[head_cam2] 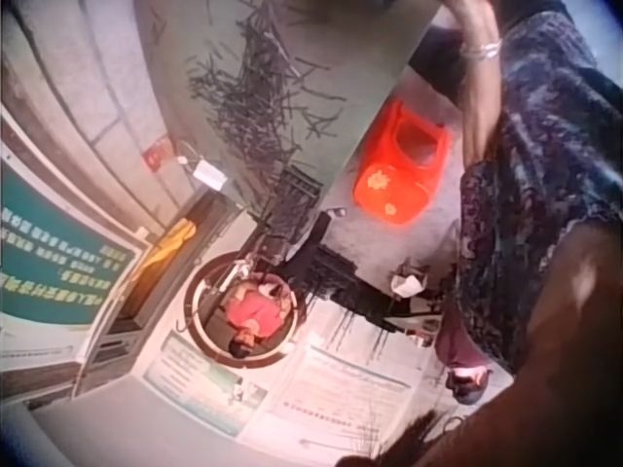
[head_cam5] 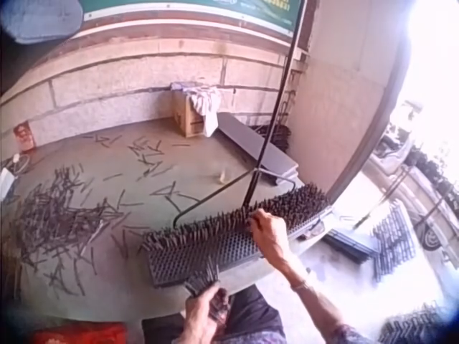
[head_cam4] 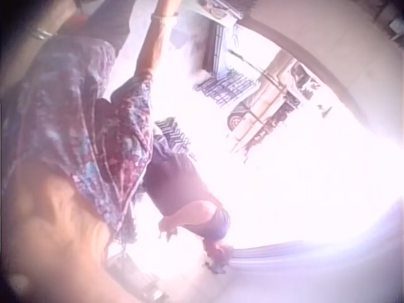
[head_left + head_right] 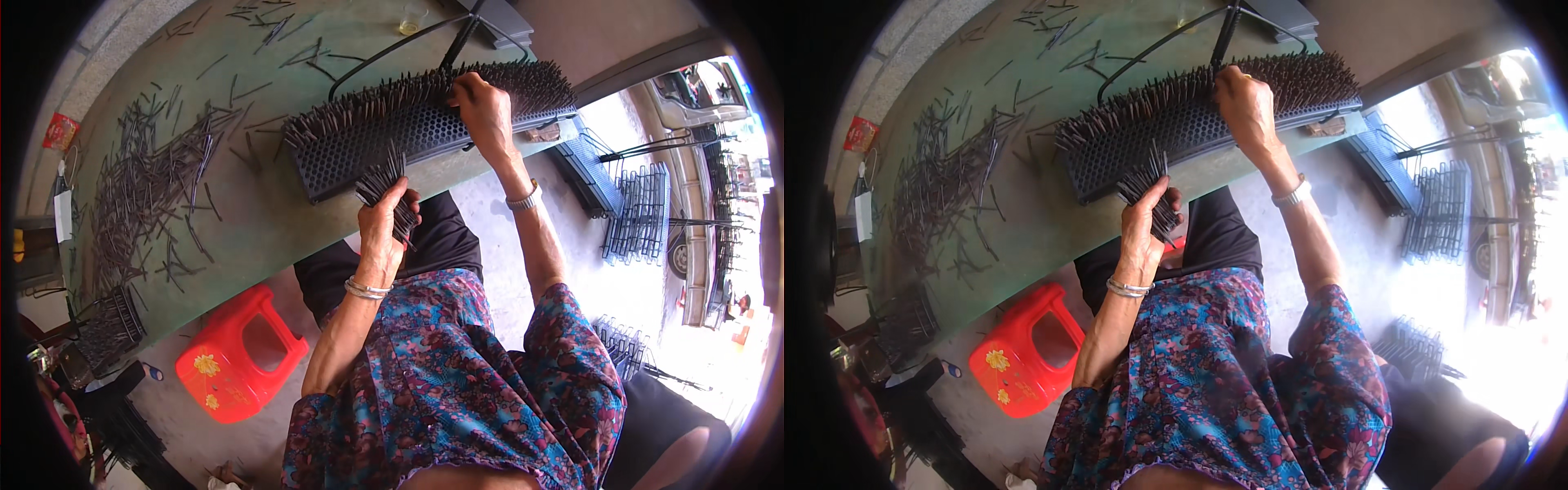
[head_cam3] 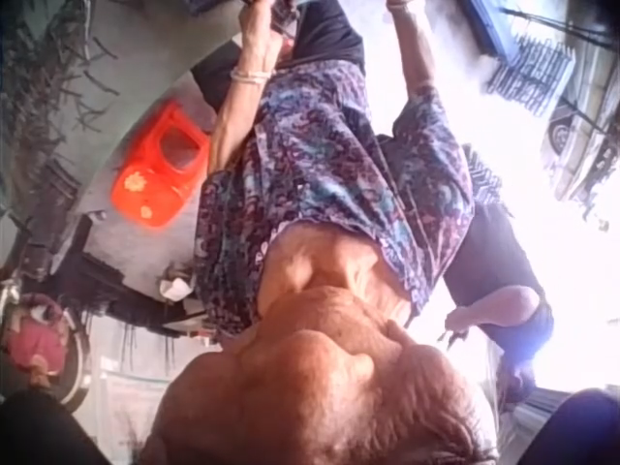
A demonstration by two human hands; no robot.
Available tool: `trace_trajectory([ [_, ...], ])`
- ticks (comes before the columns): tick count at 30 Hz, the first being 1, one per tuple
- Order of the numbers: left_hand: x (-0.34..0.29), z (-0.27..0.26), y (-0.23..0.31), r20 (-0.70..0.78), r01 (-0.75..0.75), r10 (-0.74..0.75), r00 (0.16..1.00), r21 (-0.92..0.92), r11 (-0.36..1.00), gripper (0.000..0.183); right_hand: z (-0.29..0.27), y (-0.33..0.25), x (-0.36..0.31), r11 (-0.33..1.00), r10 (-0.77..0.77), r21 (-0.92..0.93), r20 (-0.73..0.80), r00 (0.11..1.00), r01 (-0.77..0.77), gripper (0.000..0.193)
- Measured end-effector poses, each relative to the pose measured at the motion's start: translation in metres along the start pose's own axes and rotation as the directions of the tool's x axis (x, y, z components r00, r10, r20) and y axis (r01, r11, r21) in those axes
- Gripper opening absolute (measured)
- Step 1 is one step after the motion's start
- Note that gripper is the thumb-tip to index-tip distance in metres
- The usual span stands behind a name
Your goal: Sorting and inserting small metal rods into a perforated template jig on a workbench.
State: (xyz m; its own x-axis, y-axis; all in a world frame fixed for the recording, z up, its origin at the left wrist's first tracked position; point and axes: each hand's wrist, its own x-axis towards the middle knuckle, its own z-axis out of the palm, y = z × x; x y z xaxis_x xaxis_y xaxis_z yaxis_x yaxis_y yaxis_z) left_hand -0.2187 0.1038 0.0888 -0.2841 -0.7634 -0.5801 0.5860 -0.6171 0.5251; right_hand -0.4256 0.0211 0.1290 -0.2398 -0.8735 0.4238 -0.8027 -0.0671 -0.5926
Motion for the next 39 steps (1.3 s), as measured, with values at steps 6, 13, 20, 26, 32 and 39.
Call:
trace_trajectory([
  [6, -0.001, 0.002, 0.001, 0.005, 0.03, -0.03, 1.0, 0.009, 0.999, 0.013, 0.004, -0.004, 0.006, 0.955, -0.12, -0.27, 0.012, 0.993, 0.119, 0.015],
  [13, -0.004, 0.004, 0.0, 0.031, 0.026, -0.026, 0.999, 0.01, 1.0, 0.014, 0.008, 0.004, 0.007, 0.974, -0.082, -0.215, -0.035, 0.996, 0.073, 0.02],
  [20, -0.008, 0.006, 0.001, 0.022, 0.017, -0.018, 1.0, 0.037, 0.999, 0.015, 0.011, 0.003, 0.003, 0.971, -0.059, -0.232, -0.03, 0.998, 0.05, 0.021],
  [26, -0.007, 0.006, 0.0, 0.023, 0.02, -0.022, 0.999, 0.047, 0.999, 0.015, 0.018, 0.007, 0.008, 0.937, -0.183, -0.315, -0.077, 0.98, 0.151, 0.021],
  [32, -0.01, 0.004, 0.002, 0.02, 0.005, -0.006, 1.0, 0.033, 0.999, 0.014, 0.023, 0.006, 0.009, 0.929, -0.215, -0.326, -0.096, 0.972, 0.173, 0.021],
  [39, -0.01, 0.003, -0.001, 0.027, 0.019, -0.02, 0.999, 0.031, 0.999, 0.015, 0.016, 0.006, -0.005, 0.894, -0.258, -0.4, -0.096, 0.961, 0.201, 0.018],
])
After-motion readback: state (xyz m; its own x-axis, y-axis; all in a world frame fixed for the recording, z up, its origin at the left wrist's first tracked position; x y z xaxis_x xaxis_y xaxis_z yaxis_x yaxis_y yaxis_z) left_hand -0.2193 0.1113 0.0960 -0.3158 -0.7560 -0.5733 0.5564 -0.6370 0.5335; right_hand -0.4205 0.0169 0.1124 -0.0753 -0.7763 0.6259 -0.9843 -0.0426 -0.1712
